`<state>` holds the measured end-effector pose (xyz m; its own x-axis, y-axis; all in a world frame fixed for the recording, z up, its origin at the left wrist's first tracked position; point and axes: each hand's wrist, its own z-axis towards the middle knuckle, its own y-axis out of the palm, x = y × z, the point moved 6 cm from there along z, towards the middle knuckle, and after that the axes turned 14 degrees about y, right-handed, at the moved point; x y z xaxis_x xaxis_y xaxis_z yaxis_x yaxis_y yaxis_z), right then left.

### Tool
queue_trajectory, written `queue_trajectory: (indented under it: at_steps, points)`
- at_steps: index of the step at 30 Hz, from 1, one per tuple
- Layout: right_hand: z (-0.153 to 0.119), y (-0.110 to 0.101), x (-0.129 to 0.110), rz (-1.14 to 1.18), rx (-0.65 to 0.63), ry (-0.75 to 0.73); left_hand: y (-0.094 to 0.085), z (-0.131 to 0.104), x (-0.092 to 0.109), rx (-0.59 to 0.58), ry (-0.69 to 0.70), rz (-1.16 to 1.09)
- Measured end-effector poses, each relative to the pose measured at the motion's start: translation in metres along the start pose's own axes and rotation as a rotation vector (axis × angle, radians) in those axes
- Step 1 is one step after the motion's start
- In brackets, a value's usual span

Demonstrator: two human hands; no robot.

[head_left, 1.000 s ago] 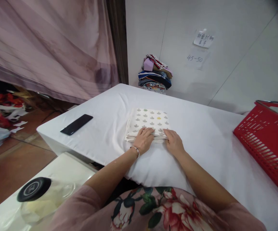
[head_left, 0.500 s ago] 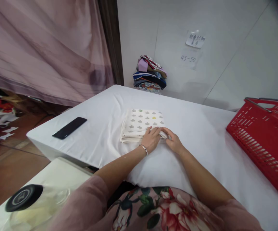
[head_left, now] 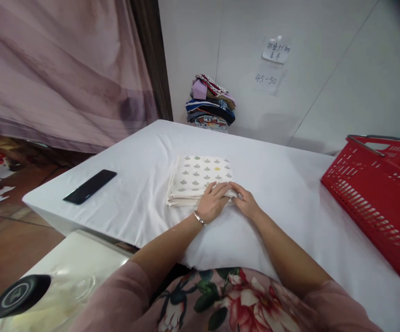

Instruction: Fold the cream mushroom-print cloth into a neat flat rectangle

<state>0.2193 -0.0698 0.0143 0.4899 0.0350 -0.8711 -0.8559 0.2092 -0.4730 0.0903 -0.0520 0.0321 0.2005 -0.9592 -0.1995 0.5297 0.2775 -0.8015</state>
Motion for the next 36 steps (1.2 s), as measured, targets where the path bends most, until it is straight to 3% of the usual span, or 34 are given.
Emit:
queue_trajectory:
  at_steps: [12, 16, 23, 28, 36]
  points:
    - [-0.006, 0.007, -0.012, -0.246, -0.074, -0.158, 0.0, 0.001, -0.007, 0.03, -0.058, -0.051]
    - [-0.006, 0.012, -0.016, -0.393, -0.004, -0.192, 0.002, 0.001, -0.009, 0.018, -0.055, -0.083]
    - [-0.006, 0.015, -0.016, -0.456, 0.057, -0.215, 0.0, 0.0, -0.011, 0.009, -0.125, -0.071]
    - [-0.006, 0.015, -0.013, -0.499, 0.066, -0.195, -0.014, -0.016, -0.022, -0.004, -0.197, -0.021]
    - [-0.007, 0.016, -0.014, -0.526, 0.068, -0.19, -0.044, -0.065, -0.054, -0.024, -0.362, 0.095]
